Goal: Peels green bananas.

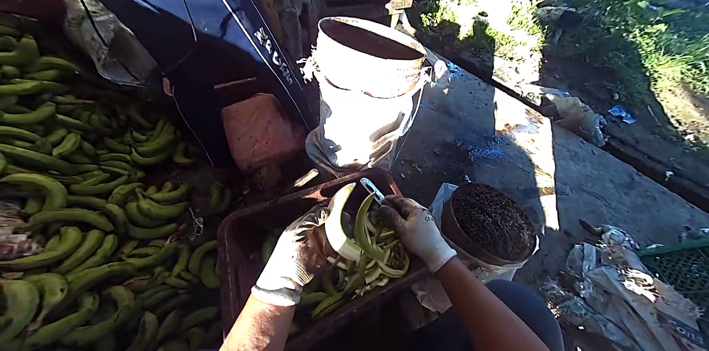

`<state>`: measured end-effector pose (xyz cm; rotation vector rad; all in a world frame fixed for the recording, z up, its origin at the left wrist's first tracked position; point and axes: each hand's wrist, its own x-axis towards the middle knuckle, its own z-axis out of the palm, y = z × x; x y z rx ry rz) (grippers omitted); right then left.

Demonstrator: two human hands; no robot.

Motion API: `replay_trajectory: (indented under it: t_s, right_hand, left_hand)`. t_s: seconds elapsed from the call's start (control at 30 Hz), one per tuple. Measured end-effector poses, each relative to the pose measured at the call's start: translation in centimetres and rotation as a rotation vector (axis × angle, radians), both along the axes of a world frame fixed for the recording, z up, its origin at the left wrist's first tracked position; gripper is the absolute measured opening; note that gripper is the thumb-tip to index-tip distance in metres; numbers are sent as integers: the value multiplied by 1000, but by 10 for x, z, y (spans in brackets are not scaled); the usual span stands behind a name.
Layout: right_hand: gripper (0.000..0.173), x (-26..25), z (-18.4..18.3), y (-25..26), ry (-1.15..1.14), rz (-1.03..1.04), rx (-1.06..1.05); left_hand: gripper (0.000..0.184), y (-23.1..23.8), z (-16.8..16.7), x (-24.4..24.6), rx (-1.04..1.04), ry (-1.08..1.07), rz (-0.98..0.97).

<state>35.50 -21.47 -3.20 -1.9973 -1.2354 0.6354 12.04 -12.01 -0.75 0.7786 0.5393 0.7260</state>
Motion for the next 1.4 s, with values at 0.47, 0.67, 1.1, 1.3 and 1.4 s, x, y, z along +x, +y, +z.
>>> replay_trajectory:
  t_s: [0.47,0.67,1.1,1.3,1.4]
  right_hand:
    - [41,-21,2,-7,-118,100,328]
    - [52,12,9,-2,70,-183,238]
    - [39,-17,118,35,-71,-178,911]
    - [32,44,231,147,233,-311,591]
    - [40,22,161,145,260,48,398]
  left_hand:
    - [34,-5,4,-2,236,164,-146]
    - [39,-4,15,-3,210,104,-139]
    - [34,30,39,-47,128,169,108]
    - [31,72,50,-104,-16,72,575]
    - [32,81,56,-130,39,18,607]
